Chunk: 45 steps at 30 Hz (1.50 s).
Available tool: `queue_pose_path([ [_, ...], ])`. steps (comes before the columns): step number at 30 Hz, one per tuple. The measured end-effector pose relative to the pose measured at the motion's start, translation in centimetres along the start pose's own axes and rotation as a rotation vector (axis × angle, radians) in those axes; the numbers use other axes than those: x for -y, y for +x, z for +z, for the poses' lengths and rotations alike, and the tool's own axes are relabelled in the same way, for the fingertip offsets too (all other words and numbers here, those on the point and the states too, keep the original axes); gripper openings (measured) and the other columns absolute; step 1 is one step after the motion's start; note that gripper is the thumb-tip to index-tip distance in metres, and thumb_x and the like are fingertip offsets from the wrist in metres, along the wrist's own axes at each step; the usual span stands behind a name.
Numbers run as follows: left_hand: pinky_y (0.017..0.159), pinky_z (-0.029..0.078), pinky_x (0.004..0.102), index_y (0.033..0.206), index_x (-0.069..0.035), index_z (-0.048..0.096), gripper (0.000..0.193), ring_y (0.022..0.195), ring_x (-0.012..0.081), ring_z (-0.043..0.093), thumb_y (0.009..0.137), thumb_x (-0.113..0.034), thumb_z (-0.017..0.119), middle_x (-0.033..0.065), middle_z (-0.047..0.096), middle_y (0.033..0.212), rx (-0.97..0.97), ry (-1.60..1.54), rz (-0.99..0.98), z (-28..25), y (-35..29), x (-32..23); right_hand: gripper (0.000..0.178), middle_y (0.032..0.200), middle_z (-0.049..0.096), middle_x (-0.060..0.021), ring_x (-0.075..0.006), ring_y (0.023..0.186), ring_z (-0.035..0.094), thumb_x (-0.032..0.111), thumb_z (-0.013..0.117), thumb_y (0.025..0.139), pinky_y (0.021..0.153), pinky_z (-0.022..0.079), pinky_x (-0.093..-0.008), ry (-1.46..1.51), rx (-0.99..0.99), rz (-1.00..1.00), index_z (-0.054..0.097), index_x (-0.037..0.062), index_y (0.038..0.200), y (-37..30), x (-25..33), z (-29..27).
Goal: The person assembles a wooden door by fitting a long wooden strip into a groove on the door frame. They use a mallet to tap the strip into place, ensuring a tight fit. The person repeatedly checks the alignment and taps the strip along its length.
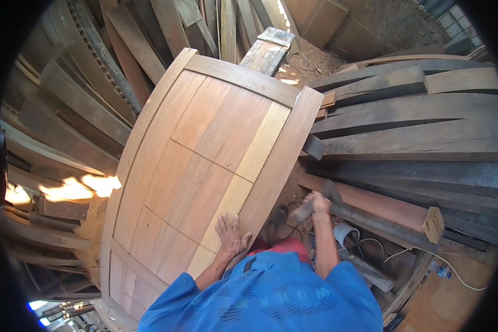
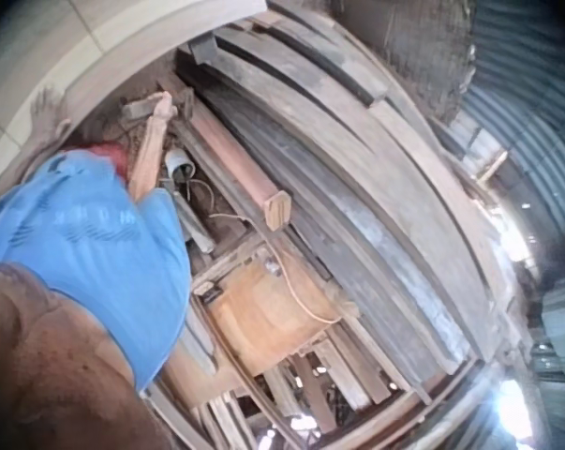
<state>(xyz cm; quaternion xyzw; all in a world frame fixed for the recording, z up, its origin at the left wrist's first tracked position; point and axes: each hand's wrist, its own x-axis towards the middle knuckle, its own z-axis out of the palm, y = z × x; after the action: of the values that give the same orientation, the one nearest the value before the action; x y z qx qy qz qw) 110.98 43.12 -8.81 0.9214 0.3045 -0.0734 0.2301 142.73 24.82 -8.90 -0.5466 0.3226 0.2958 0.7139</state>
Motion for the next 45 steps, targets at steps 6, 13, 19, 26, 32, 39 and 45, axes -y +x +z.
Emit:
queue_pose_path([
  [6,0.11,0.002,0.0711,0.151,-0.003,0.028,0.093,0.144,0.056,-0.002,0.082,-0.051,0.068,0.0383,0.005,0.154,0.058,-0.006,-0.049,-1.1,0.1,0.1,0.015,0.08,0.061,-0.0064,-0.0146,0.063,0.061,0.01,0.06,0.091,0.054,0.056,-0.0321,-0.298,0.46,0.133,0.051,0.005,0.102,-3.3,1.6,4.3],
  [13,0.112,0.004,0.069,0.149,-0.009,0.037,0.091,0.146,0.0512,0.004,0.078,-0.054,0.07,0.0343,0.012,0.156,0.006,0.003,-0.051,-0.9,0.4,0.1,0.007,0.078,0.061,-0.007,-0.0171,0.059,0.061,0.01,0.059,0.091,0.051,0.055,-0.0338,-0.117,0.031,0.004,0.055,0.0043,0.088,-0.4,-0.7,1.8],
  [19,0.112,0.004,0.0691,0.149,-0.011,0.037,0.09,0.145,0.0515,0.005,0.078,-0.054,0.069,0.0346,0.016,0.154,-0.015,0.0,-0.069,-0.9,0.5,0.3,0.013,0.078,0.059,-0.0071,-0.015,0.06,0.06,0.008,0.059,0.091,0.05,0.054,-0.0318,-0.337,0.352,0.153,0.05,0.004,0.099,-4.5,1.8,8.7],
  [26,0.113,0.016,0.0611,0.144,-0.011,0.043,0.078,0.14,0.0496,0.02,0.079,-0.045,0.07,0.0321,0.024,0.152,-0.05,-0.095,-0.035,-2.4,2.1,1.5,0.038,0.078,0.059,-0.0048,-0.0117,0.056,0.059,0.009,0.058,0.09,0.047,0.055,-0.0286,-0.514,0.398,-0.143,0.045,0.0053,0.126,-8.3,2.6,8.7],
  [32,0.114,0.017,0.0588,0.141,0.002,0.039,0.076,0.141,0.0501,0.019,0.082,-0.037,0.067,0.0329,0.022,0.153,-0.291,-0.033,-0.321,-5.9,10.7,5.4,0.051,0.077,0.059,-0.0043,-0.0118,0.055,0.059,0.012,0.062,0.088,0.048,0.054,-0.0283,-0.744,0.491,-0.183,0.042,0.0041,0.135,-6.1,5.4,14.0],
  [39,0.116,0.016,0.0588,0.143,0.003,0.036,0.074,0.143,0.0478,0.021,0.087,-0.039,0.061,0.0349,0.025,0.151,-0.439,0.008,-0.62,-9.6,19.8,11.9,0.026,0.066,0.059,-0.0054,-0.0149,0.058,0.06,0.018,0.064,0.085,0.051,0.049,-0.0297,-1.076,0.807,-0.286,0.054,-0.0028,0.096,1.0,8.9,23.5],
  [45,0.117,0.016,0.0572,0.145,0.003,0.032,0.078,0.143,0.0475,0.022,0.088,-0.042,0.06,0.0354,0.026,0.151,-0.493,0.065,-0.712,-13.3,23.3,16.5,0.024,0.071,0.059,-0.0061,-0.0159,0.063,0.062,0.016,0.065,0.08,0.06,0.051,-0.0322,-1.351,0.941,-0.338,0.054,0.0001,0.093,6.8,10.9,31.9],
])
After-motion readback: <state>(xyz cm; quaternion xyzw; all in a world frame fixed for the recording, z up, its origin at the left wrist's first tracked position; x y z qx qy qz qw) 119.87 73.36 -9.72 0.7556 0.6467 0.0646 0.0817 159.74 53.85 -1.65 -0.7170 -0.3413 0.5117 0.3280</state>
